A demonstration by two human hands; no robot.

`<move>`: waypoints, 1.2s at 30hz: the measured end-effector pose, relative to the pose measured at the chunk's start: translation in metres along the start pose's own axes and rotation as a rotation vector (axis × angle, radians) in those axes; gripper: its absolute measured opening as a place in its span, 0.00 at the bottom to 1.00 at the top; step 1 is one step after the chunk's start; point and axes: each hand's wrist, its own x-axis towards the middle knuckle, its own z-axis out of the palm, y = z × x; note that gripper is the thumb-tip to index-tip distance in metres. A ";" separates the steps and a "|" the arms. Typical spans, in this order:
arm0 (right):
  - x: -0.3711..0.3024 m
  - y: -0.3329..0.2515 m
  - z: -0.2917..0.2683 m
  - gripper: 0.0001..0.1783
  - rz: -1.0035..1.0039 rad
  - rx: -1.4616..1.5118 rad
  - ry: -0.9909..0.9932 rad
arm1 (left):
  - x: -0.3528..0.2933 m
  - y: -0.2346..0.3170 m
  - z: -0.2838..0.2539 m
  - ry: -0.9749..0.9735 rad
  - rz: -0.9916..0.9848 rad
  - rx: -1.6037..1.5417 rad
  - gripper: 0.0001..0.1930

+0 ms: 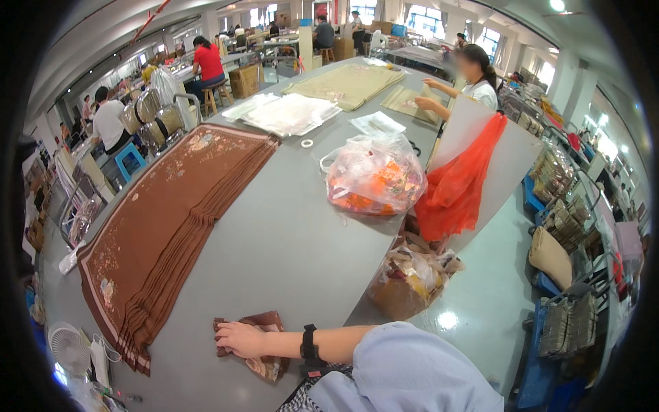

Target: The person folds brown floral-patterned textiles on a table and places them into clear plastic bags. The person repeats this process for multiple items, stacking the finished packages on the table.

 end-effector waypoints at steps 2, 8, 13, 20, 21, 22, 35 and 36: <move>0.009 0.002 -0.003 0.21 -0.036 0.090 -0.051 | -0.018 0.045 0.044 -0.014 0.190 -0.159 0.13; 0.020 -0.021 -0.005 0.23 -0.120 0.179 0.089 | -0.100 0.223 0.134 -0.320 0.394 -0.277 0.10; 0.008 -0.063 0.006 0.17 -0.231 0.109 0.129 | -0.130 0.287 0.113 -0.412 0.229 -0.788 0.08; -0.008 -0.056 0.020 0.12 -0.286 0.014 0.013 | -0.151 0.261 0.106 -0.292 0.418 -0.664 0.06; -0.014 -0.051 0.022 0.15 -0.270 -0.129 0.029 | -0.152 0.249 0.105 -0.269 0.407 -0.680 0.07; -0.010 -0.046 0.023 0.17 -0.238 -0.109 -0.052 | -0.151 0.231 0.103 -0.268 0.417 -0.722 0.08; -0.019 -0.104 0.022 0.22 -0.482 0.078 -0.249 | -0.124 0.239 0.120 -0.613 0.252 -0.576 0.07; -0.020 -0.108 0.025 0.20 -0.523 0.057 -0.259 | -0.121 0.242 0.121 -0.514 0.101 -0.681 0.08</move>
